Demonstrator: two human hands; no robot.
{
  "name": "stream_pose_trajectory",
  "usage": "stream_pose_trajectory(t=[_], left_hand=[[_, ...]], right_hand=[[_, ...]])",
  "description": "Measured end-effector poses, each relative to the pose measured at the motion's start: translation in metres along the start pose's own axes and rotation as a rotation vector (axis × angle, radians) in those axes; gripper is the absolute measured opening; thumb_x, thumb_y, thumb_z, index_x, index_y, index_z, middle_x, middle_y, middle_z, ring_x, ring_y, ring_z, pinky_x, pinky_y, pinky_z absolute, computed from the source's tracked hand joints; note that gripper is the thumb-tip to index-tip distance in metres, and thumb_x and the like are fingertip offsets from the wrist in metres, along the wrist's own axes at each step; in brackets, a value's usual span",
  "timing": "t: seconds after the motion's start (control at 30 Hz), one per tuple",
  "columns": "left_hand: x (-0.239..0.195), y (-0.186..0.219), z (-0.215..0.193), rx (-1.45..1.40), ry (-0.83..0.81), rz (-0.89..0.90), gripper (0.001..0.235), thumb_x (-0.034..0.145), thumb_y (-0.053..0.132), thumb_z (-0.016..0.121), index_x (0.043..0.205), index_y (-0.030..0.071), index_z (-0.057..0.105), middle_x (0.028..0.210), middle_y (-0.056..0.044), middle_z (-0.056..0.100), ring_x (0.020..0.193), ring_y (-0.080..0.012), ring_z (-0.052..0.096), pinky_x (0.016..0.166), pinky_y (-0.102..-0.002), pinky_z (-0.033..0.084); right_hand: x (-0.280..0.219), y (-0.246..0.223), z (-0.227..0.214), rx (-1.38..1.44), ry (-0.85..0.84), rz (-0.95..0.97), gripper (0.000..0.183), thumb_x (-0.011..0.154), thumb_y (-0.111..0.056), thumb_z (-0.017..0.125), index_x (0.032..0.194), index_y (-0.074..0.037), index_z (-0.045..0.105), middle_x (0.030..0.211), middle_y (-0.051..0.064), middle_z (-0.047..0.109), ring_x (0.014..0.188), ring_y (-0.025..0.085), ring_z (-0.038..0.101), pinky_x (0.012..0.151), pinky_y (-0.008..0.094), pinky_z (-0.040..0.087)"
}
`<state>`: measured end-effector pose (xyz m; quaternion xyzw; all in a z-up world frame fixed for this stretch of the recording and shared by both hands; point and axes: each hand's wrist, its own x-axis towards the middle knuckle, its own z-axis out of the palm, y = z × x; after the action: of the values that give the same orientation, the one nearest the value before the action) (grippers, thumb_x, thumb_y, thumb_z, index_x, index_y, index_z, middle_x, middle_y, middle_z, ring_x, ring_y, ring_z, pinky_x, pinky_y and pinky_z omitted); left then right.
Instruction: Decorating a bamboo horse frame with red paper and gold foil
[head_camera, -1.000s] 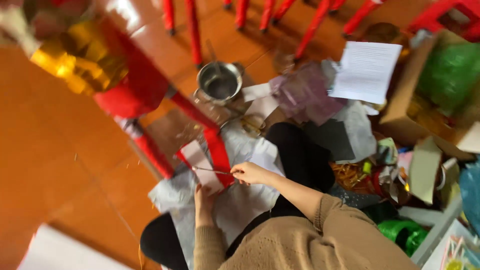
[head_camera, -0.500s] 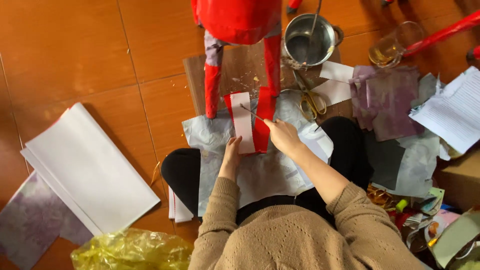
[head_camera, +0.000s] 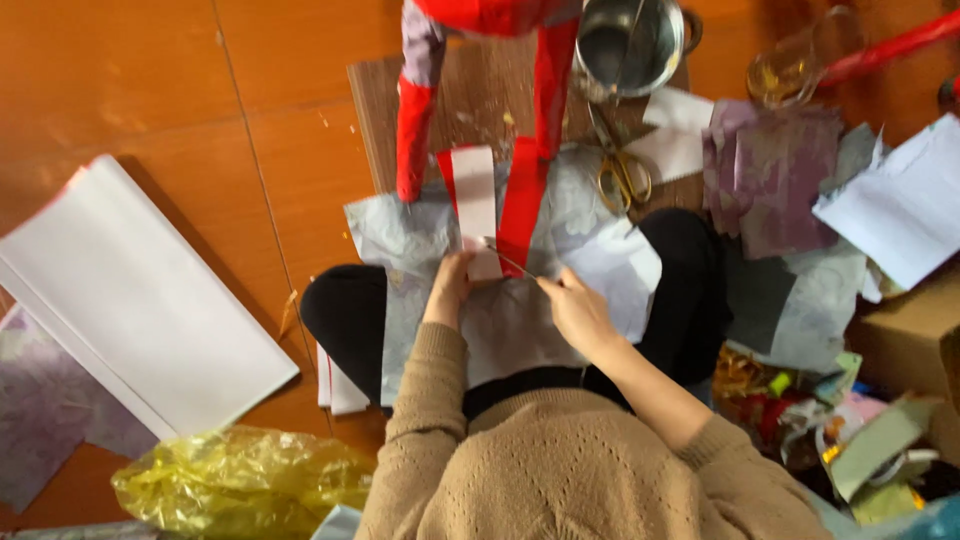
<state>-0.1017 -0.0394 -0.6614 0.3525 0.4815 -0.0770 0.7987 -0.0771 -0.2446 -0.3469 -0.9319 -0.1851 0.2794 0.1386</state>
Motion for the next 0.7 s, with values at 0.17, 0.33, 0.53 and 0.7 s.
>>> stream_pose_trajectory(t=[0.17,0.33,0.53,0.7], left_hand=[[-0.035,0.016,-0.004,1.066,-0.262,0.564,0.067,0.059,0.026,0.084,0.118,0.002,0.062,0.113,-0.022,0.06,0.113,-0.0418,0.055,0.096,-0.052,0.048],[-0.098,0.065,0.045,0.52,-0.09,0.183,0.062,0.077,0.018,0.068,0.131,-0.003,0.047,0.135,-0.027,0.036,0.128,-0.0466,0.037,0.093,-0.063,0.042],[-0.039,0.013,0.006,-0.057,0.082,-0.185,0.062,0.091,0.012,0.062,0.145,-0.002,0.035,0.156,-0.03,0.011,0.139,-0.0562,0.019,0.088,-0.076,0.036],[-0.057,0.035,0.033,-0.094,0.062,-0.171,0.066,0.086,0.011,0.065,0.143,-0.003,0.035,0.152,-0.031,0.015,0.135,-0.06,0.021,0.079,-0.081,0.037]], right_hand=[[-0.043,-0.007,0.017,0.03,-0.061,-0.031,0.039,0.085,-0.011,0.053,0.121,-0.02,0.067,0.085,0.009,0.061,0.077,0.038,0.07,0.066,0.049,0.059],[-0.043,0.023,0.055,0.155,-0.131,-0.046,0.042,0.089,-0.007,0.046,0.128,-0.011,0.062,0.095,0.019,0.066,0.084,0.042,0.07,0.071,0.048,0.058],[-0.051,0.008,0.035,0.184,-0.183,-0.002,0.044,0.09,-0.003,0.042,0.131,-0.003,0.056,0.107,0.027,0.066,0.096,0.046,0.067,0.082,0.052,0.055],[-0.057,-0.019,-0.019,0.204,-0.259,0.018,0.046,0.086,0.001,0.043,0.13,-0.003,0.059,0.1,0.025,0.069,0.092,0.045,0.069,0.079,0.051,0.056]])
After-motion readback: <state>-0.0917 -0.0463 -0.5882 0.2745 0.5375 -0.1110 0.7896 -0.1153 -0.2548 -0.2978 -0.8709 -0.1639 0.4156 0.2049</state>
